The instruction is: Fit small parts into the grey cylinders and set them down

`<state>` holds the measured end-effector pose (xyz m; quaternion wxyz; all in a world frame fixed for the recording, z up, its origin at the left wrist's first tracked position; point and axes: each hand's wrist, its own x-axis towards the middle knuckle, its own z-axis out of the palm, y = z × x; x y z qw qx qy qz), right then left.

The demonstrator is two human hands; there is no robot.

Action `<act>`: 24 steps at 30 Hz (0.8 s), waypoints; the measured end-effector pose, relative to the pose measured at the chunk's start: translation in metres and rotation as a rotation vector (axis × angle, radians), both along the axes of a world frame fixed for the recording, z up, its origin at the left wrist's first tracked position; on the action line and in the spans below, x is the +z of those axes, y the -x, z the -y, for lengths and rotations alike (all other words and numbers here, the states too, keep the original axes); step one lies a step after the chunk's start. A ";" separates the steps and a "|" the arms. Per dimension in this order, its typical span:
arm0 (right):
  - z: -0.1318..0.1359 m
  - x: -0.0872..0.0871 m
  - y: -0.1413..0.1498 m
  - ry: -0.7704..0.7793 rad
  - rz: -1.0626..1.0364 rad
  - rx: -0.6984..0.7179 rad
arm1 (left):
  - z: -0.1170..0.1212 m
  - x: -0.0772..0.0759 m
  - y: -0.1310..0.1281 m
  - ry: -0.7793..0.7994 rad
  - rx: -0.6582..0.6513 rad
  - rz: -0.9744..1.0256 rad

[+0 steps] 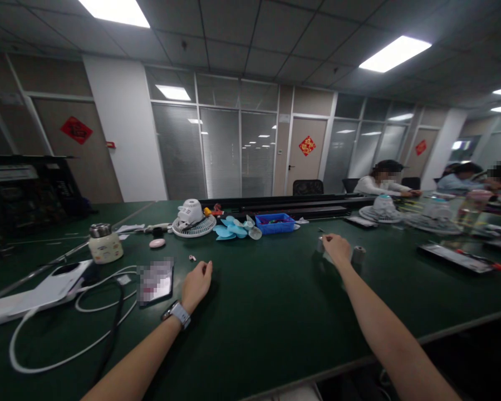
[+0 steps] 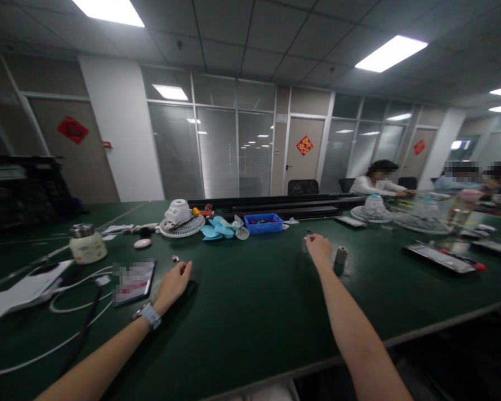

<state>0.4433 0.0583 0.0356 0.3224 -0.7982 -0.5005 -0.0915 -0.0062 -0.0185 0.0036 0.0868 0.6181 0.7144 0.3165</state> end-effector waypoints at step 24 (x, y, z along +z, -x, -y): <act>-0.007 -0.019 -0.015 0.106 -0.045 0.052 | 0.001 0.000 -0.001 -0.007 -0.001 0.000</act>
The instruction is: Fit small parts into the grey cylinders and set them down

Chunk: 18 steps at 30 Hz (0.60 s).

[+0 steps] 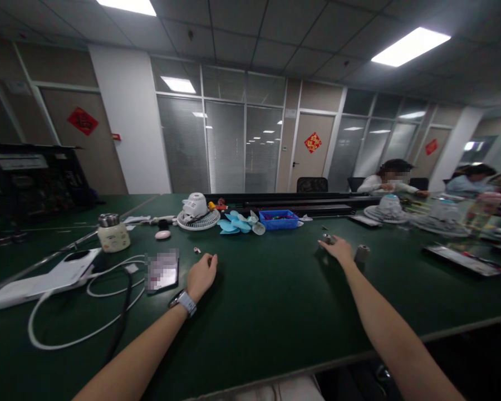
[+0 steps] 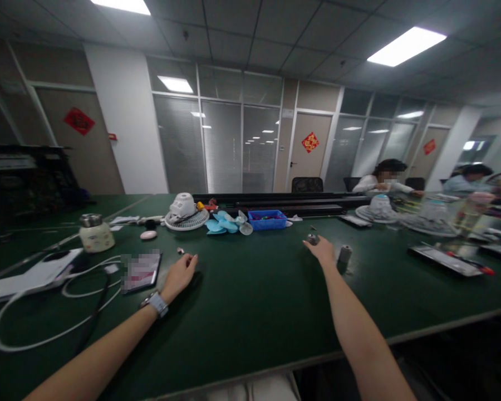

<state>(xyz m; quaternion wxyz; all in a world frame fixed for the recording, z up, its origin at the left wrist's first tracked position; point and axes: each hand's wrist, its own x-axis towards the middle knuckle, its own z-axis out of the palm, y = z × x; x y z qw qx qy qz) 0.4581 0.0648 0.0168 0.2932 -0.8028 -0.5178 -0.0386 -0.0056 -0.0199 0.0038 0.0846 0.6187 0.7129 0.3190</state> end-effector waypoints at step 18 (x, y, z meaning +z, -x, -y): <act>0.051 -0.014 0.272 -0.054 -0.525 1.050 | 0.013 0.011 -0.015 -0.198 -0.329 0.311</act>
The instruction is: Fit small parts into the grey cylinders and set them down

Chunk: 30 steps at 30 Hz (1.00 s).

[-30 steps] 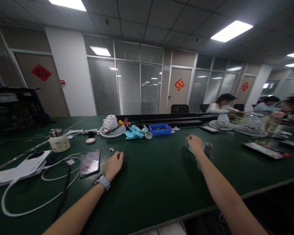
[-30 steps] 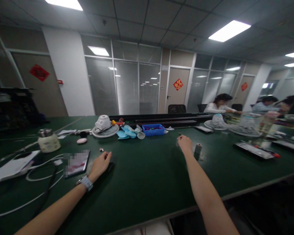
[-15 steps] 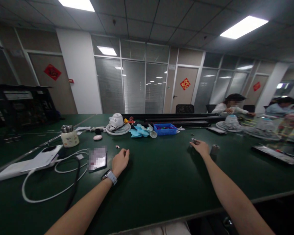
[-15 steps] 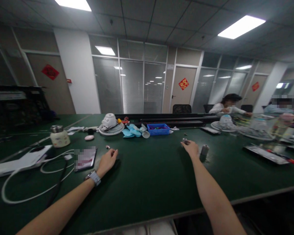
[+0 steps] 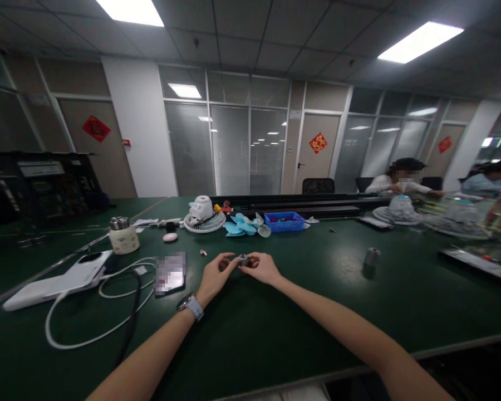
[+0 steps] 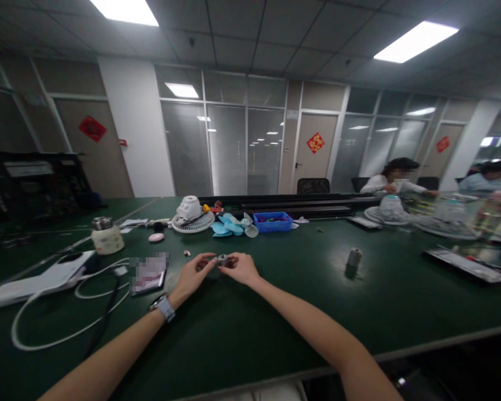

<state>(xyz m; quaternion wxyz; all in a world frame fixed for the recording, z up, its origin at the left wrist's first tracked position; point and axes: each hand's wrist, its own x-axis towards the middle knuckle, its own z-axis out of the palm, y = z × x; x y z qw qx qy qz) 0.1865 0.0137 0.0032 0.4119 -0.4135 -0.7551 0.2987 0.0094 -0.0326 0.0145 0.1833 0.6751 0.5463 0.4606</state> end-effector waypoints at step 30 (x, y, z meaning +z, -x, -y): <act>0.003 -0.011 0.004 -0.149 0.049 -0.035 | -0.014 -0.011 0.026 0.117 0.153 -0.374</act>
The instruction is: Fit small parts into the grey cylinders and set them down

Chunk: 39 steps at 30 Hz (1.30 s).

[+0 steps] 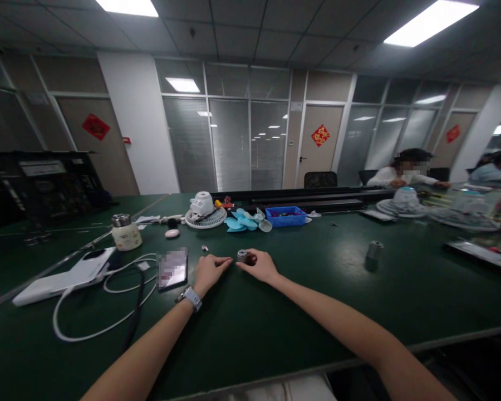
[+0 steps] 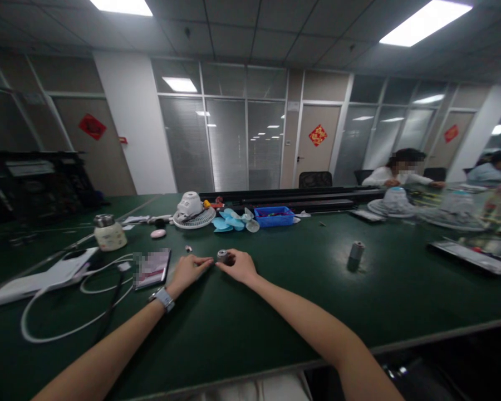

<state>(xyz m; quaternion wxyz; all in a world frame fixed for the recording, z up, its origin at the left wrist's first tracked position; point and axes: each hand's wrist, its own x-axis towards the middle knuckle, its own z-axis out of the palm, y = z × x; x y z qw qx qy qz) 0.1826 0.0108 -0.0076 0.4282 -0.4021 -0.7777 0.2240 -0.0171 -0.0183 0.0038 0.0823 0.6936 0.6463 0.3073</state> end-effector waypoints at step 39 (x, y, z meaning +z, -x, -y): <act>-0.012 0.026 -0.037 -0.195 0.318 -0.110 | 0.000 0.004 -0.005 0.005 0.195 0.138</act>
